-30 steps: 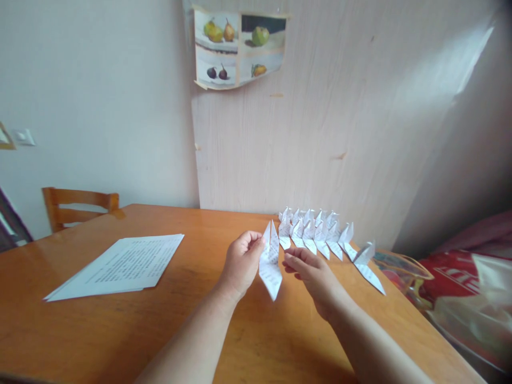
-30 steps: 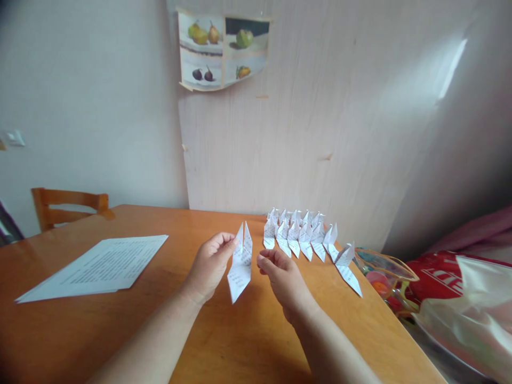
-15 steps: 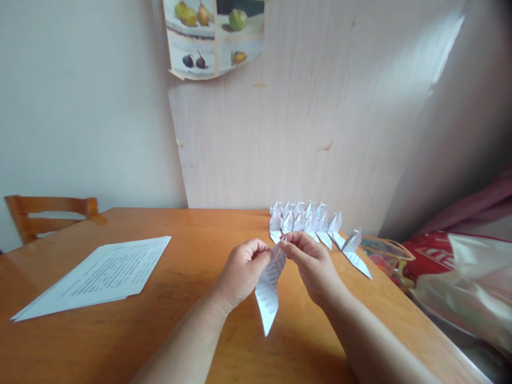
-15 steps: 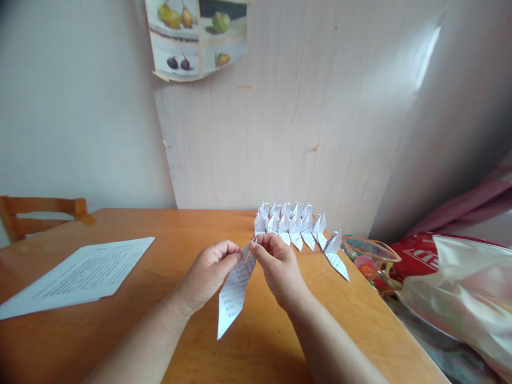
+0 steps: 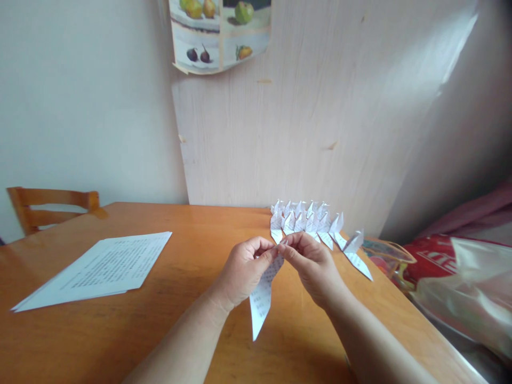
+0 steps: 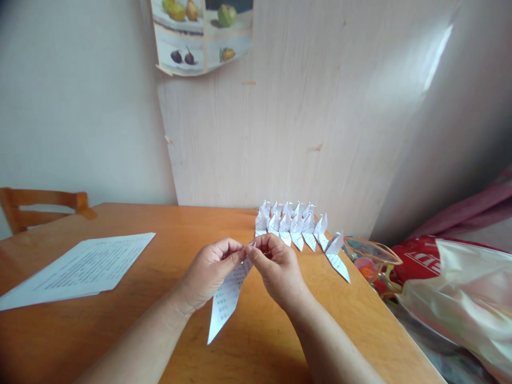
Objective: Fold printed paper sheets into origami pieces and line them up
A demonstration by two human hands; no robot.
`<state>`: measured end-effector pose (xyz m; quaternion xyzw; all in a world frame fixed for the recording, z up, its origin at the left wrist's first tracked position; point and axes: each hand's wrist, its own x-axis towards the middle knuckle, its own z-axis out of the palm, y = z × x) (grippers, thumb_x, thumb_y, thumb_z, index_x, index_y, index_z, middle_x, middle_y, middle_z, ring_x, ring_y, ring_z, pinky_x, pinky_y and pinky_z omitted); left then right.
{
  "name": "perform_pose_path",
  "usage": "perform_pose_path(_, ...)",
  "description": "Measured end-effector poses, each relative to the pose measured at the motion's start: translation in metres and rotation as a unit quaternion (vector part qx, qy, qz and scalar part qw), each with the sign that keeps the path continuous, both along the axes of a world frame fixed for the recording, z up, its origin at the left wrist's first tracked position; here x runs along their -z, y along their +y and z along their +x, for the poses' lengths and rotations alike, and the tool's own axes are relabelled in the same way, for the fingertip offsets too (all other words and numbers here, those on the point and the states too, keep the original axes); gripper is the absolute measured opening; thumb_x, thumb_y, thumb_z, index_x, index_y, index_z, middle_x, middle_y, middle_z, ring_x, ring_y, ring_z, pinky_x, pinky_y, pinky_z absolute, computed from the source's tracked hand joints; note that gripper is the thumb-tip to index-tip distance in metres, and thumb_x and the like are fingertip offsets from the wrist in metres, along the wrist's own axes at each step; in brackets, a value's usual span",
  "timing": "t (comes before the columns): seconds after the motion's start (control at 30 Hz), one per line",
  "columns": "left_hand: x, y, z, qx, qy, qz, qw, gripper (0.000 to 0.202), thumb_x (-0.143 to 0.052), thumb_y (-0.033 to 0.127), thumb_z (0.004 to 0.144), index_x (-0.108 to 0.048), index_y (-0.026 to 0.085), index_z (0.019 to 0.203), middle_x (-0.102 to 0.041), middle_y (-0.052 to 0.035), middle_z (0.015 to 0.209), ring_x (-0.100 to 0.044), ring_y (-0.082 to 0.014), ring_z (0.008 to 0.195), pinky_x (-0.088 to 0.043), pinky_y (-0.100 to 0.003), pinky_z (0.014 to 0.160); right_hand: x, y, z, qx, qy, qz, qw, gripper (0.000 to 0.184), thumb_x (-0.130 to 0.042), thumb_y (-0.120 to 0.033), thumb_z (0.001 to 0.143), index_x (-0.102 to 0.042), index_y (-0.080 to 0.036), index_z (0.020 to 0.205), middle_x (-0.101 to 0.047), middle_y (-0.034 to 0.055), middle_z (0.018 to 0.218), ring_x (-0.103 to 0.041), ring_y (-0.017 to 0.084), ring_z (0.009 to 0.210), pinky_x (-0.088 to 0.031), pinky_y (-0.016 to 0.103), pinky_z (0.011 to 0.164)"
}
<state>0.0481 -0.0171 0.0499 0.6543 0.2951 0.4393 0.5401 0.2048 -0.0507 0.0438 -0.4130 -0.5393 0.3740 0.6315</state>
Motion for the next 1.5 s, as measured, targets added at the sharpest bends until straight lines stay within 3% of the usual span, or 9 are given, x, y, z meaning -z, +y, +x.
perform_pose_path(0.5, -0.0037, -0.0016, -0.0022, -0.009, 0.000, 0.049, 0.999, 0.028, -0.067, 0.044, 0.085, -0.069, 0.016, 0.083, -0.065, -0.0032, 0.075, -0.056, -0.0143, 0.070, -0.045, -0.025, 0.064, -0.0096, -0.0060, -0.0011, -0.001, -0.012, -0.015, 1.000, 0.022, -0.073, -0.042, 0.079, -0.067, -0.022, 0.079, -0.059, -0.0005, 0.071, -0.048, 0.014, 0.068, -0.040, 0.027, 0.064)
perform_pose_path(0.87, 0.0005, -0.0054, 0.0029, -0.031, -0.028, 0.048, 0.998, 0.029, -0.069, 0.043, 0.084, -0.065, 0.015, 0.077, -0.058, 0.0000, 0.066, -0.048, -0.0100, 0.059, -0.039, -0.022, 0.054, -0.0067, -0.0048, -0.0002, 0.013, -0.025, -0.012, 1.000, 0.021, -0.073, -0.041, 0.080, -0.063, -0.022, 0.081, -0.057, -0.0008, 0.072, -0.045, 0.014, 0.065, -0.037, 0.026, 0.060)
perform_pose_path(1.23, -0.0031, -0.0063, 0.0010, -0.015, -0.014, 0.066, 0.998, 0.026, -0.064, 0.041, 0.087, -0.063, 0.015, 0.080, -0.055, 0.0009, 0.067, -0.046, -0.0096, 0.060, -0.039, -0.022, 0.056, -0.0065, -0.0064, 0.0015, 0.005, -0.034, 0.003, 0.999, 0.016, -0.070, -0.038, 0.083, -0.068, -0.023, 0.080, -0.059, -0.0002, 0.072, -0.048, 0.015, 0.070, -0.040, 0.028, 0.065)
perform_pose_path(1.5, -0.0077, -0.0049, -0.0025, -0.043, 0.006, 0.081, 0.996, 0.023, -0.065, 0.034, 0.086, -0.062, 0.015, 0.074, -0.055, 0.0008, 0.065, -0.047, -0.0101, 0.059, -0.039, -0.023, 0.056, -0.0037, -0.0057, 0.0010, -0.019, -0.039, -0.005, 0.999, 0.016, -0.069, -0.039, 0.085, -0.068, -0.023, 0.082, -0.062, 0.0002, 0.075, -0.051, 0.016, 0.071, -0.040, 0.029, 0.066)
